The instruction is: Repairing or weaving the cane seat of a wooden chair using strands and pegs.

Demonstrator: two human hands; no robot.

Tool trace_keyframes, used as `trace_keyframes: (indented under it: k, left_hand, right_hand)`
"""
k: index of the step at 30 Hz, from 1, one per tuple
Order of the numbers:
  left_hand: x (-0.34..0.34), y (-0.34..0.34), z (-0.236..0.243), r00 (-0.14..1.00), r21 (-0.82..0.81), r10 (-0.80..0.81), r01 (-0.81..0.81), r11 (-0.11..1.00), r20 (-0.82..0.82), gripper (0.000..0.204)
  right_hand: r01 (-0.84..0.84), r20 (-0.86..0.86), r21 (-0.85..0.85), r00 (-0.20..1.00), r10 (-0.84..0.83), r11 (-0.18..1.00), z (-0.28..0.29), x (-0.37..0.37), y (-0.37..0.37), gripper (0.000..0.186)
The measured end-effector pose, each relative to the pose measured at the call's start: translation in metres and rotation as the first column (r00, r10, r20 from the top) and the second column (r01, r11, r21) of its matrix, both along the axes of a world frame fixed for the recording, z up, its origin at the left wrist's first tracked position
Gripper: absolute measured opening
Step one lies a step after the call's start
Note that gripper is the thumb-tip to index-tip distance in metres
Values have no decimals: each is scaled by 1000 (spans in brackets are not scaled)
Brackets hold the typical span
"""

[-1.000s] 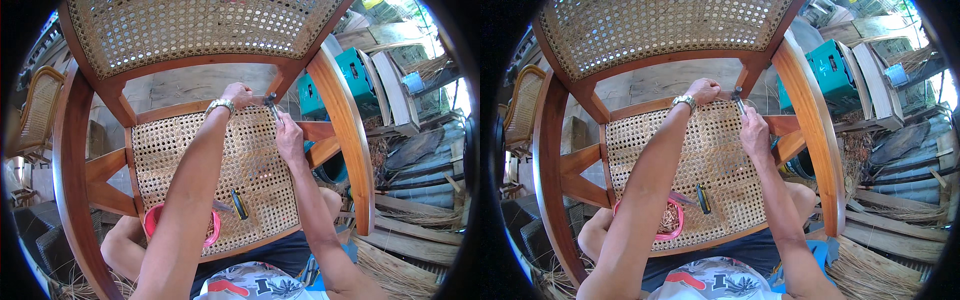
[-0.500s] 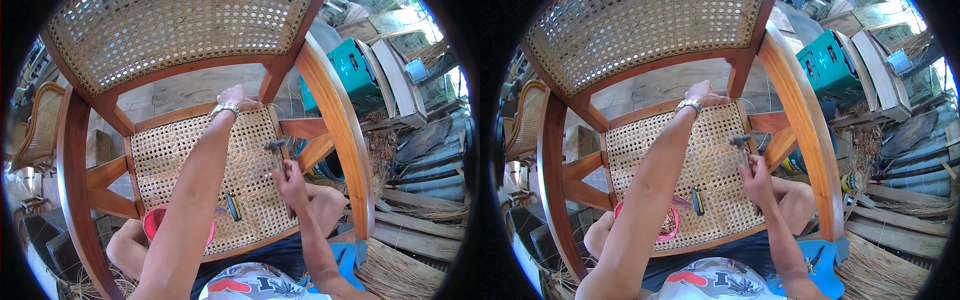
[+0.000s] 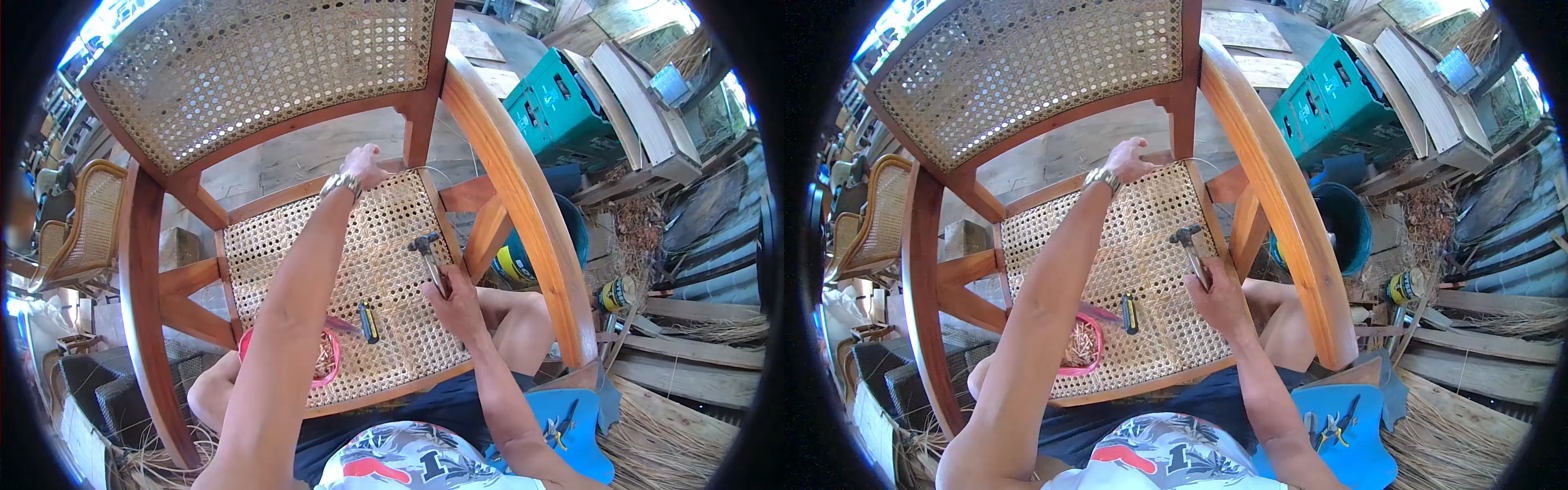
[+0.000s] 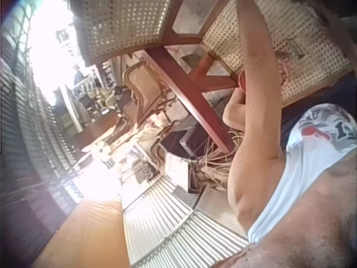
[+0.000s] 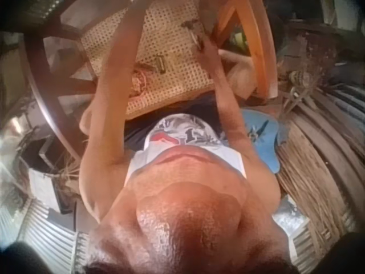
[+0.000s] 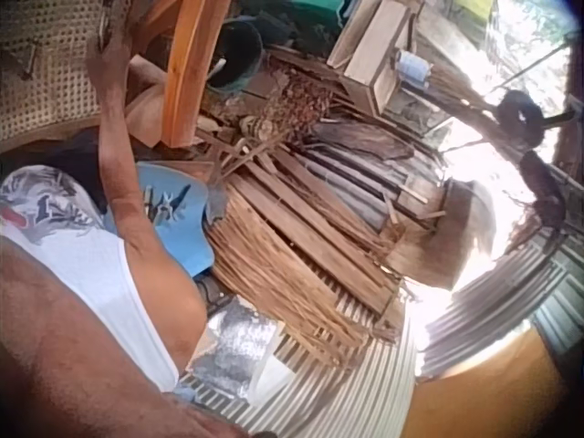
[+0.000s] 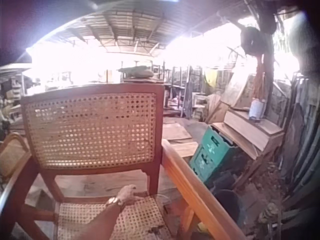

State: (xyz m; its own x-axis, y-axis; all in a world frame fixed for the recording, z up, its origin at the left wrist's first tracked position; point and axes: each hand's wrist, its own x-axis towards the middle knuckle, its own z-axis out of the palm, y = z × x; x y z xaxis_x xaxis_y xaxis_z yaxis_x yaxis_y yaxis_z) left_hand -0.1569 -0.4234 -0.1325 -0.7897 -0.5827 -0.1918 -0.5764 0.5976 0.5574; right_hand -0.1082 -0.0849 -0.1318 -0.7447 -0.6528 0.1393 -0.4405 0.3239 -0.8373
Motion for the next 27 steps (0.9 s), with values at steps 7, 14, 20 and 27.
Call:
trace_keyframes:
  k: [7,14,20,27]
  left_hand:
    - [53,-7,7,1000,-251,-4,-2,968,-25,30]
    - [78,-19,65,993,-268,-77,98,958,87,57]
    - [167,-39,207,980,-6,-107,109,994,170,67]
    - [355,-37,373,990,-235,-3,35,971,138,46]
  right_hand:
    - [-193,268,183,953,140,964,6,-13,-2,30]
    - [-241,455,120,876,163,963,15,-17,0,31]
    - [-245,325,234,932,162,941,2,-21,-7,32]
    - [-203,-128,469,947,293,860,4,-15,-19,28]
